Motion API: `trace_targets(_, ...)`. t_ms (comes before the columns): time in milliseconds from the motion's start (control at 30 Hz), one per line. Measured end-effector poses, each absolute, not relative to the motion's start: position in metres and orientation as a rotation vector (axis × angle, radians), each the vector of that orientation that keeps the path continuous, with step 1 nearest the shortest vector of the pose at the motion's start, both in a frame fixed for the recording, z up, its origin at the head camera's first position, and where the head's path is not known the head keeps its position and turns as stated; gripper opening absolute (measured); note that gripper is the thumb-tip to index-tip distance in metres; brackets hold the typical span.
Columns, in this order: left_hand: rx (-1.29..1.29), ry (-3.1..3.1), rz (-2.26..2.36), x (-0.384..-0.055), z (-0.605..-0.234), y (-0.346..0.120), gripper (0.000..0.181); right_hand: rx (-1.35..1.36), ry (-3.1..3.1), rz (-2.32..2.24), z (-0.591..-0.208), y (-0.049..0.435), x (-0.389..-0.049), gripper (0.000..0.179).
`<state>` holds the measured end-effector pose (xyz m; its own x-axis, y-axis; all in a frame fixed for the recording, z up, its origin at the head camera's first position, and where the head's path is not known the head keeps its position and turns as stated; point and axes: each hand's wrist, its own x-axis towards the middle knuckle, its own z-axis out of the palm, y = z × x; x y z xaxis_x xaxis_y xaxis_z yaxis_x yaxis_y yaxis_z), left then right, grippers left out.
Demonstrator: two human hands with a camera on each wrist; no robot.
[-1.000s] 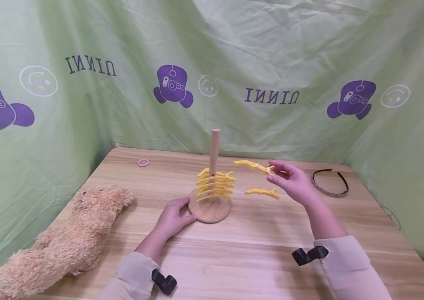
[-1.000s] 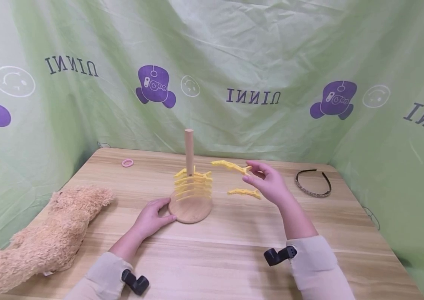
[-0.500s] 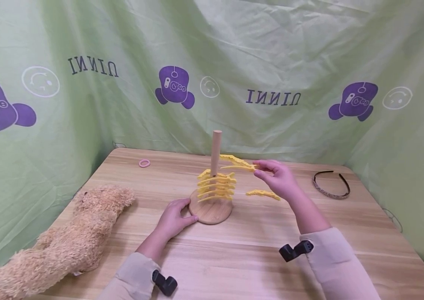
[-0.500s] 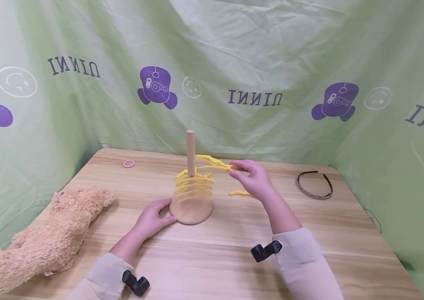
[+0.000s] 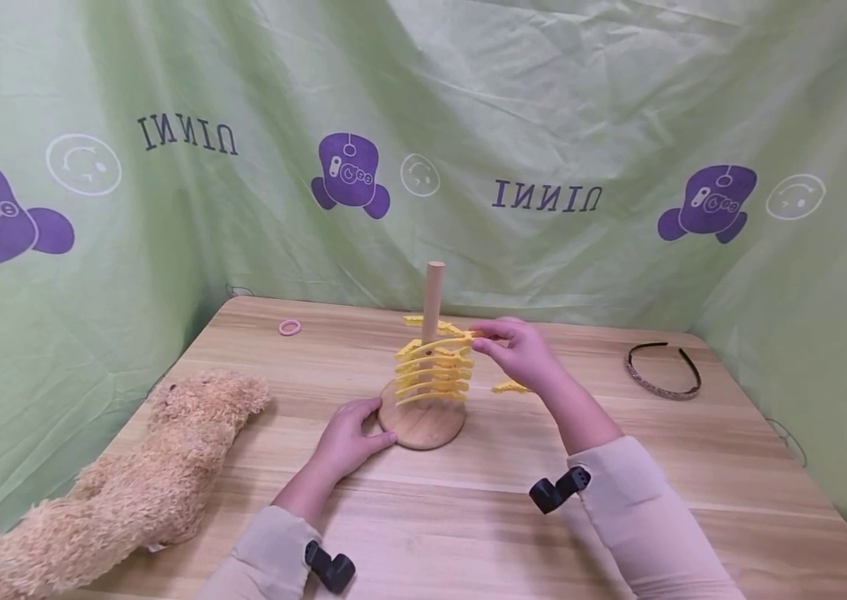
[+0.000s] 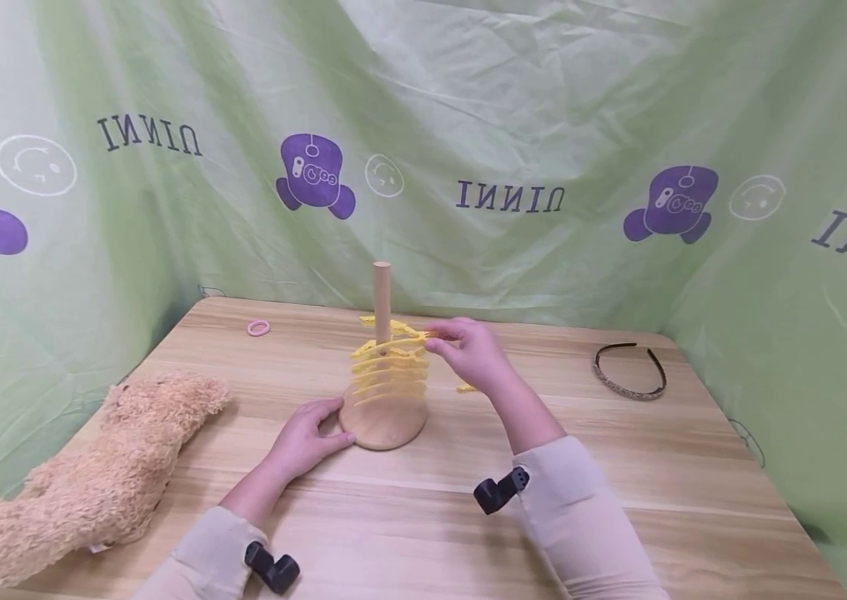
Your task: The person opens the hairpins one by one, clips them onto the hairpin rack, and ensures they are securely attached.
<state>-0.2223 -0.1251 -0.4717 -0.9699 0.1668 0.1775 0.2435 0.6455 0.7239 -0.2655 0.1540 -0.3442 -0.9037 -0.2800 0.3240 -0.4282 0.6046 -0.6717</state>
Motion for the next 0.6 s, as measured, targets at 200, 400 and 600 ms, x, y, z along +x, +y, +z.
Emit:
trace_targets(200,-0.352,-2.765,-1.226,-0.2224,-0.4713,-0.1250,0.063,0.621,-2.659,1.177,-0.3446,0.1479,-0.2671,0.028)
trace_targets(400,-0.365,-2.755,-1.216,-0.2219,-0.4714,-0.1250,0.062,0.630,-2.701,1.162,-0.3452,0.1455,-0.2682,0.028)
trace_targets(600,-0.362,-2.763,-1.210,-0.2211,-0.4704,-0.1253,0.063,0.639,-2.733,1.176,-0.3452,0.1459,-0.2679,0.030)
